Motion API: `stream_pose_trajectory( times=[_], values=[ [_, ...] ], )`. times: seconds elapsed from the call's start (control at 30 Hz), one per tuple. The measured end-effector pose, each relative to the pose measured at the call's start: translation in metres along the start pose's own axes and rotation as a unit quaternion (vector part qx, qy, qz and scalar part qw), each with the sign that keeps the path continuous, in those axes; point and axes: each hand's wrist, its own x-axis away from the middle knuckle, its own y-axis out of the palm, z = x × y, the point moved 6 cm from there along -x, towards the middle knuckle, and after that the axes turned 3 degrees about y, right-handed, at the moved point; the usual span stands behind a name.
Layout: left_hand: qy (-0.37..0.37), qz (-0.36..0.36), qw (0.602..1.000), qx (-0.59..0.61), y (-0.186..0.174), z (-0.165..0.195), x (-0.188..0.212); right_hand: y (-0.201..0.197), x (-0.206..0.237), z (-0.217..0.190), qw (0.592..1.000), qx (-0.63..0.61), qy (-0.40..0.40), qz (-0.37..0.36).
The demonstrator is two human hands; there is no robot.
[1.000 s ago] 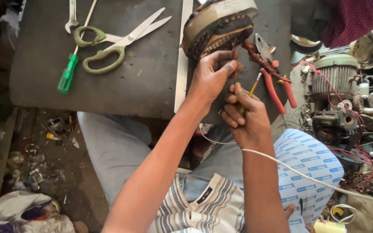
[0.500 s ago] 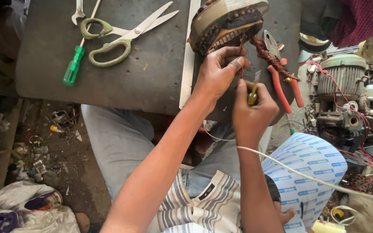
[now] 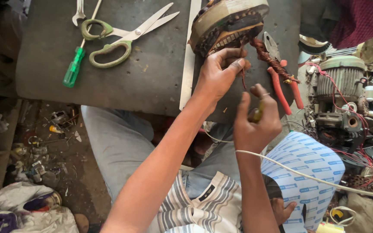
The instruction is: The person uses a screwdriver to pry and adjust copper windings inside a motor stator. They repeatedly insert the tool into the slots and manipulate the wires while holding the stator steady with their other hand.
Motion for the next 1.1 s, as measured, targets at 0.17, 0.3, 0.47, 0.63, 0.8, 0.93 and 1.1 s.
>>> stream_pose_trajectory(
  times=[0.17,0.3,0.47,0.63,0.8,0.93,1.1],
  values=[
    [-0.001,0.005,1.0,0.018,0.002,0.001,-0.002,0.018,-0.003,0.004,0.997,0.074,-0.004,-0.011],
    [-0.016,0.011,1.0,-0.015,-0.002,0.004,0.001,0.04,-0.005,0.045,0.885,-0.3,0.344,-0.094],
    [-0.015,0.008,1.0,0.0,0.0,0.005,0.001,0.042,-0.003,0.042,0.648,-0.554,0.495,-0.17],
    [-0.013,0.002,1.0,0.02,0.0,0.002,-0.002,0.009,-0.018,0.004,0.993,-0.053,0.076,-0.076],
    [0.01,0.014,0.999,-0.042,-0.002,0.008,0.001,0.012,-0.016,0.011,0.997,0.024,0.049,-0.046],
    [0.048,-0.002,0.996,-0.078,-0.001,0.027,0.013,0.025,-0.017,0.043,0.953,-0.132,0.244,-0.124],
    [0.177,0.014,0.95,-0.257,0.002,0.068,0.064,-0.005,-0.025,0.011,0.984,-0.049,0.146,-0.095]
  ],
)
